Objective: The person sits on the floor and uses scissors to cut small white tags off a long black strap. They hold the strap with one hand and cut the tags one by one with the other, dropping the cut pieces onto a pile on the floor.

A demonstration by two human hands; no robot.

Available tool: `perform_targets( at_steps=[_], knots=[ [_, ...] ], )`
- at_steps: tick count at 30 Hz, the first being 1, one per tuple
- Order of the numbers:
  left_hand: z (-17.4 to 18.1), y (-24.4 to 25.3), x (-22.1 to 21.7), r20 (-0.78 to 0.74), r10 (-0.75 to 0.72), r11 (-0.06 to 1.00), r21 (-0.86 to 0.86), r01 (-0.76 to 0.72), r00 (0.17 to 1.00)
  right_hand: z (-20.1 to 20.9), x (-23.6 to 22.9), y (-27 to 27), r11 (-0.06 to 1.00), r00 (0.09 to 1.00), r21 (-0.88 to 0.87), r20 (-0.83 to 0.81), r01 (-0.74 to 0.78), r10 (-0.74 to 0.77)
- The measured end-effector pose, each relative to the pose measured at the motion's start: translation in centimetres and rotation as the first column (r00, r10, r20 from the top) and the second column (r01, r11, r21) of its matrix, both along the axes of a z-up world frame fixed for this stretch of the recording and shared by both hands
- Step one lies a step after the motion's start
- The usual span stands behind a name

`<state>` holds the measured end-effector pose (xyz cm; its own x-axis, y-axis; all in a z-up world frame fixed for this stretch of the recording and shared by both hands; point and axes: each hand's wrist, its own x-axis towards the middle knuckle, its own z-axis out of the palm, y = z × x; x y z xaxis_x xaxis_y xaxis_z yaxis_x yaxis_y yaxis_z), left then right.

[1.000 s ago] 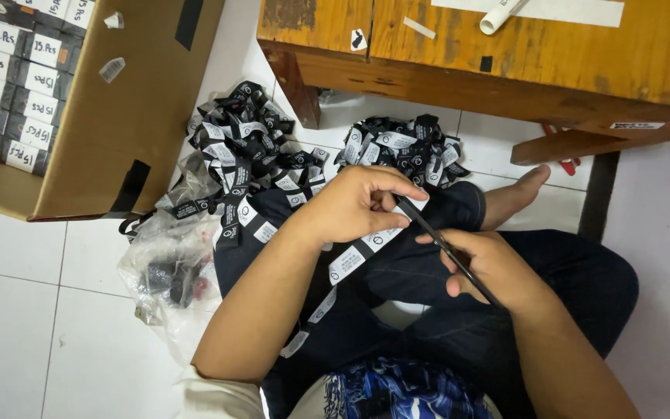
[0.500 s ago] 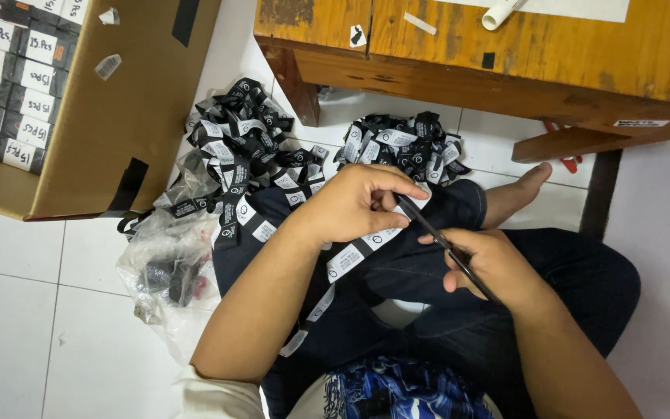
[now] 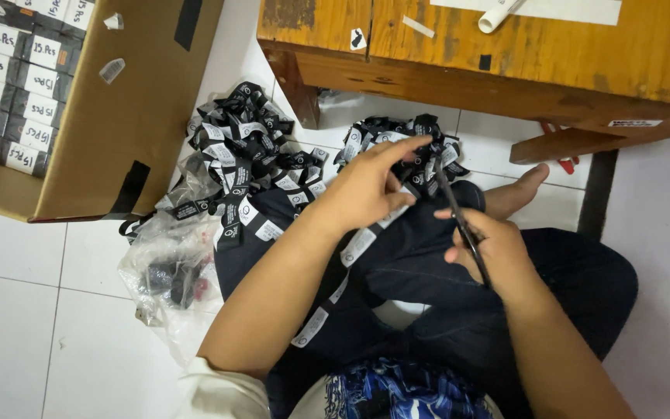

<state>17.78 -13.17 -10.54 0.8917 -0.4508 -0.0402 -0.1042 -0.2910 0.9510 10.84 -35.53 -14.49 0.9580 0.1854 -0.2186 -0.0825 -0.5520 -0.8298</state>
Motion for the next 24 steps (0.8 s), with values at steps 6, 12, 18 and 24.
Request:
perform_targets(
  at_steps=[6, 12, 18, 24],
  knots=[
    [0.3, -1.0, -1.7, -0.163, -0.038, 0.978, -0.21, 0.003, 0.986, 1.7, 0.8, 2.6, 0.98, 0.983, 0.117, 0.061, 0.164, -0.171],
    [0.1, -1.0, -1.6, -0.229, -0.044, 0.95, -0.312, -0.03, 0.972, 2.7, 0.9, 4.1, 0.916, 0.962, 0.31, 0.017, 0.255, -0.273],
    [-0.1, -0.8, -1.2, -0.211, -0.052, 0.987, -0.163, 0.017, 0.976, 2.9, 2.1, 4.0, 0.836, 0.969, 0.491, -0.132, 0.245, -0.207],
    [-0.8, 0.1, -0.7, -0.232, 0.068, 0.998, 0.033, -0.062, 0.97, 2.2, 0.6, 4.2, 0.788, 0.898, 0.53, -0.436, 0.314, -0.064]
  ],
)
